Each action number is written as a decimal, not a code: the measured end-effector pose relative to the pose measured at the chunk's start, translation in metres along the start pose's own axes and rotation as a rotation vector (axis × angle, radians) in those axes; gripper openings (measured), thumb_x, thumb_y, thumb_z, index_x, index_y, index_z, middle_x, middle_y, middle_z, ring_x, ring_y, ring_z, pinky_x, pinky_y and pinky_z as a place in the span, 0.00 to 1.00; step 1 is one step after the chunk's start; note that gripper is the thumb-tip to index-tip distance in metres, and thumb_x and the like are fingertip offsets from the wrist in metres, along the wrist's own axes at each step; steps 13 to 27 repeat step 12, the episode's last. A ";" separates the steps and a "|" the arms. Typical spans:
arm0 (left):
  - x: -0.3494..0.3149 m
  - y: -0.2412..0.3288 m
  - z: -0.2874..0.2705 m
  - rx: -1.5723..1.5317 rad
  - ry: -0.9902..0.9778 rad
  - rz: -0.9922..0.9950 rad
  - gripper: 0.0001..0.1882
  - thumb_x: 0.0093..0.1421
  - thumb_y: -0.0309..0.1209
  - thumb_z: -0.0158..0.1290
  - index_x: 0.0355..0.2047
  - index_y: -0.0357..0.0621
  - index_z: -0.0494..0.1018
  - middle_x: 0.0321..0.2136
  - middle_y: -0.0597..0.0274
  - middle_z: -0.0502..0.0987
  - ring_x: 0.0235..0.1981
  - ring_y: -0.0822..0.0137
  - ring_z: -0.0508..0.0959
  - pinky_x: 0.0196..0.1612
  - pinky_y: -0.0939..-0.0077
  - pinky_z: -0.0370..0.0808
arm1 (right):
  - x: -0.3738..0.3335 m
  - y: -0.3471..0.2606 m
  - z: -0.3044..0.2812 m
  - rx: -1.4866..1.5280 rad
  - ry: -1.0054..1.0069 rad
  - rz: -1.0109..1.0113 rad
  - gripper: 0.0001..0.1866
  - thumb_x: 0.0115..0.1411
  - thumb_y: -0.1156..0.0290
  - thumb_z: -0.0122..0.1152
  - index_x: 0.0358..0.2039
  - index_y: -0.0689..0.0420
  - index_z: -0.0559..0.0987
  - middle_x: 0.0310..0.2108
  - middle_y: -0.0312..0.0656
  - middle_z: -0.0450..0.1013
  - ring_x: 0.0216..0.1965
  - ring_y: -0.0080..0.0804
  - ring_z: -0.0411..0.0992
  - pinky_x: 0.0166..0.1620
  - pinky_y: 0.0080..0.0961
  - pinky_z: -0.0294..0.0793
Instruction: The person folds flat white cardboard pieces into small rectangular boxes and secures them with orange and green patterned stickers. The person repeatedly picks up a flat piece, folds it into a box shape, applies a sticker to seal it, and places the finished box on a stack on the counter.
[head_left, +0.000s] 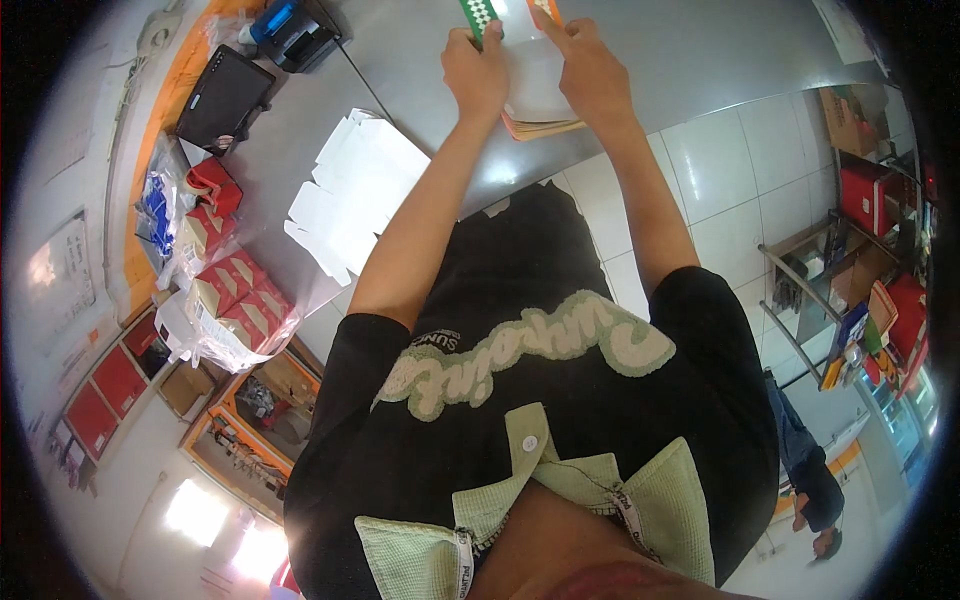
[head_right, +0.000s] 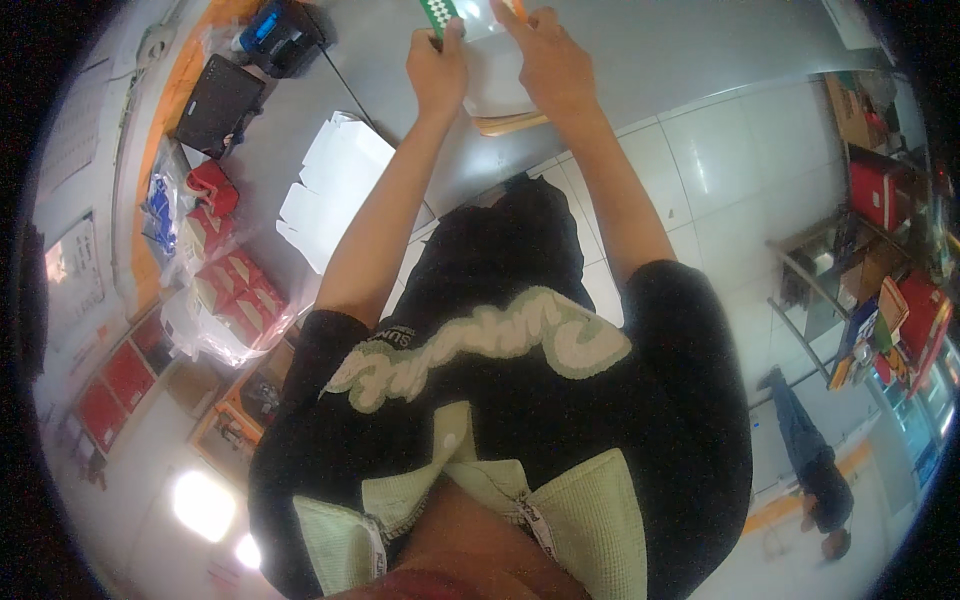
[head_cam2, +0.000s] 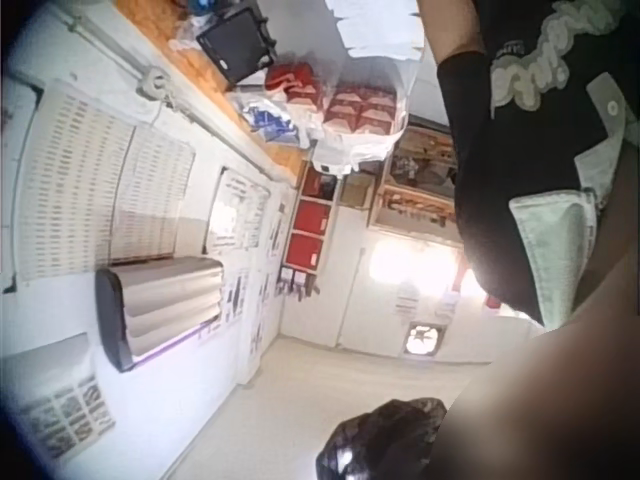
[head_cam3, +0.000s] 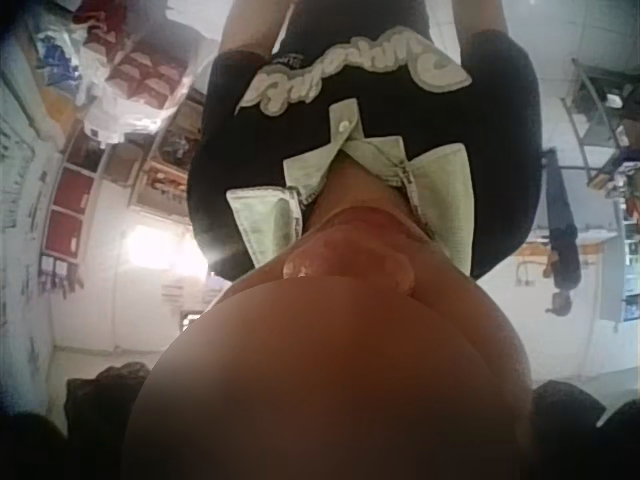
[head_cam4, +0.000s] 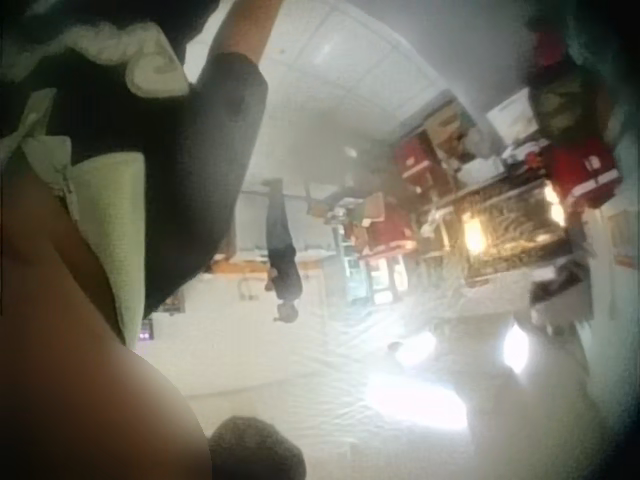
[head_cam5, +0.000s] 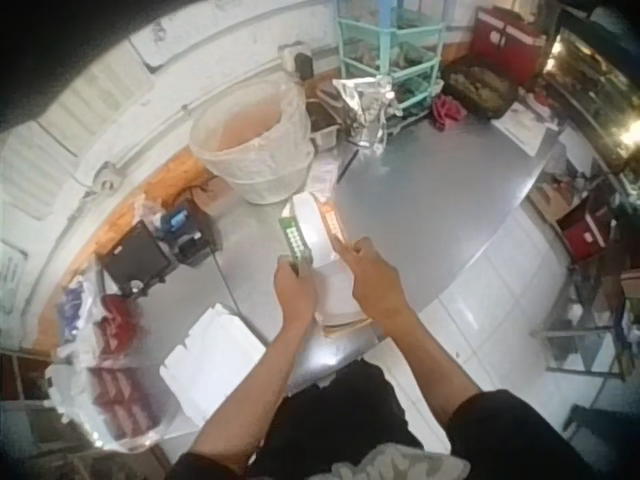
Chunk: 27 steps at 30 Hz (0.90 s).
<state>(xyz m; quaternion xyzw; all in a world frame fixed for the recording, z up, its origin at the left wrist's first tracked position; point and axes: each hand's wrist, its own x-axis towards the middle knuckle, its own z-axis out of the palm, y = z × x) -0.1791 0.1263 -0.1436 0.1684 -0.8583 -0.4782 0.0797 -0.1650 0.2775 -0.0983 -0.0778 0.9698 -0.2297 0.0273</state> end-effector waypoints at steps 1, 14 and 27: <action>-0.005 -0.005 0.004 0.016 0.001 0.012 0.21 0.63 0.44 0.58 0.37 0.37 0.67 0.29 0.56 0.71 0.34 0.56 0.72 0.43 0.61 0.70 | -0.004 0.004 0.010 0.015 0.067 -0.003 0.36 0.62 0.80 0.49 0.67 0.32 0.63 0.54 0.48 0.69 0.47 0.49 0.75 0.46 0.43 0.78; -0.037 -0.007 -0.010 -0.321 0.052 0.081 0.31 0.65 0.42 0.57 0.55 0.35 0.54 0.45 0.49 0.67 0.44 0.59 0.72 0.44 0.65 0.71 | -0.016 0.027 -0.010 0.337 0.538 -0.233 0.17 0.65 0.69 0.60 0.53 0.57 0.78 0.55 0.50 0.72 0.57 0.44 0.70 0.56 0.38 0.72; -0.037 -0.007 -0.010 -0.321 0.052 0.081 0.31 0.65 0.42 0.57 0.55 0.35 0.54 0.45 0.49 0.67 0.44 0.59 0.72 0.44 0.65 0.71 | -0.016 0.027 -0.010 0.337 0.538 -0.233 0.17 0.65 0.69 0.60 0.53 0.57 0.78 0.55 0.50 0.72 0.57 0.44 0.70 0.56 0.38 0.72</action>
